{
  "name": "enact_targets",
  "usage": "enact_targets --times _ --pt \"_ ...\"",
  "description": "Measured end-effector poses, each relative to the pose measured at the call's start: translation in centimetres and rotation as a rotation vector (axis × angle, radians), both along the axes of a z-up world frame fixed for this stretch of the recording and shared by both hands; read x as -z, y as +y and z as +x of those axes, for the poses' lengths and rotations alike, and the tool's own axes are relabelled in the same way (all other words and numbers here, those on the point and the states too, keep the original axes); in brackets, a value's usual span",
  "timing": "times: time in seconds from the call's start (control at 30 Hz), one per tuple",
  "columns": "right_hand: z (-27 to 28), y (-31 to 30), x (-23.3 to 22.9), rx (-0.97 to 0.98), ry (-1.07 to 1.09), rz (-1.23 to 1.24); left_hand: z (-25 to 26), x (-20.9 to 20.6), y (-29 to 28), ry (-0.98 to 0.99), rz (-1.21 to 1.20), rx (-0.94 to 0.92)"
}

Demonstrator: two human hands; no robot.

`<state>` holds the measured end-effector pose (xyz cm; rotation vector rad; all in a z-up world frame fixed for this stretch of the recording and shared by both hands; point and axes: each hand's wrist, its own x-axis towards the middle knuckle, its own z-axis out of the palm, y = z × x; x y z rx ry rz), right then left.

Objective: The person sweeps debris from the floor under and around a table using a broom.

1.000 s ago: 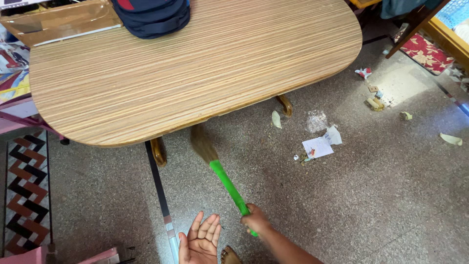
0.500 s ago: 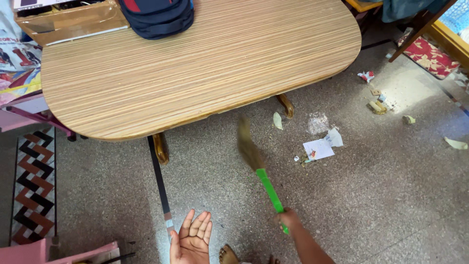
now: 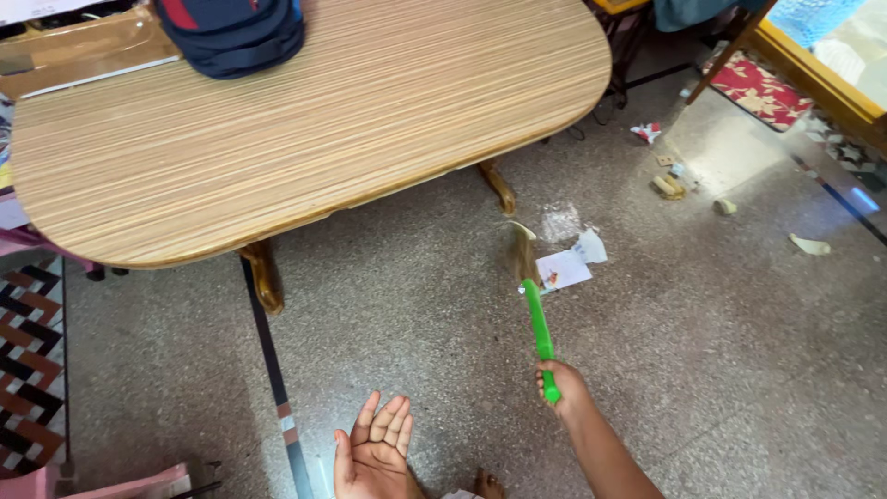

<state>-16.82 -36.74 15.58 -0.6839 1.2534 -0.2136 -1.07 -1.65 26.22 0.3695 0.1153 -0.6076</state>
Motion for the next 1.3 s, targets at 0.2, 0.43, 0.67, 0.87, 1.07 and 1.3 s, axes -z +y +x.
enact_targets --times 0.2,0.43,0.67,0.87,1.07,1.3 --pt "-6.2 1.8 -3.5 0.053 -0.063 -0.075 -3.8 -1.3 -2.6 0.095 0.064 0.055" --pt "-10.6 -0.5 -3.3 -0.064 0.055 -0.342 -6.7 -2.3 -3.7 0.098 0.080 0.061" --pt "-11.2 -0.7 -1.7 -0.081 0.056 -0.287 -7.5 -3.5 -3.4 0.097 0.127 0.026" --pt "-9.5 1.0 -1.2 -0.193 0.083 -0.253 -6.9 -2.6 -1.7 0.066 0.092 -0.032" --pt "-9.1 6.8 -0.6 -0.551 0.216 -0.317 -5.0 -1.4 0.3 0.122 0.120 -0.056" --pt "-3.4 12.0 -0.9 -1.155 0.281 -1.015 -1.4 -1.9 1.7 0.165 0.187 -0.104"
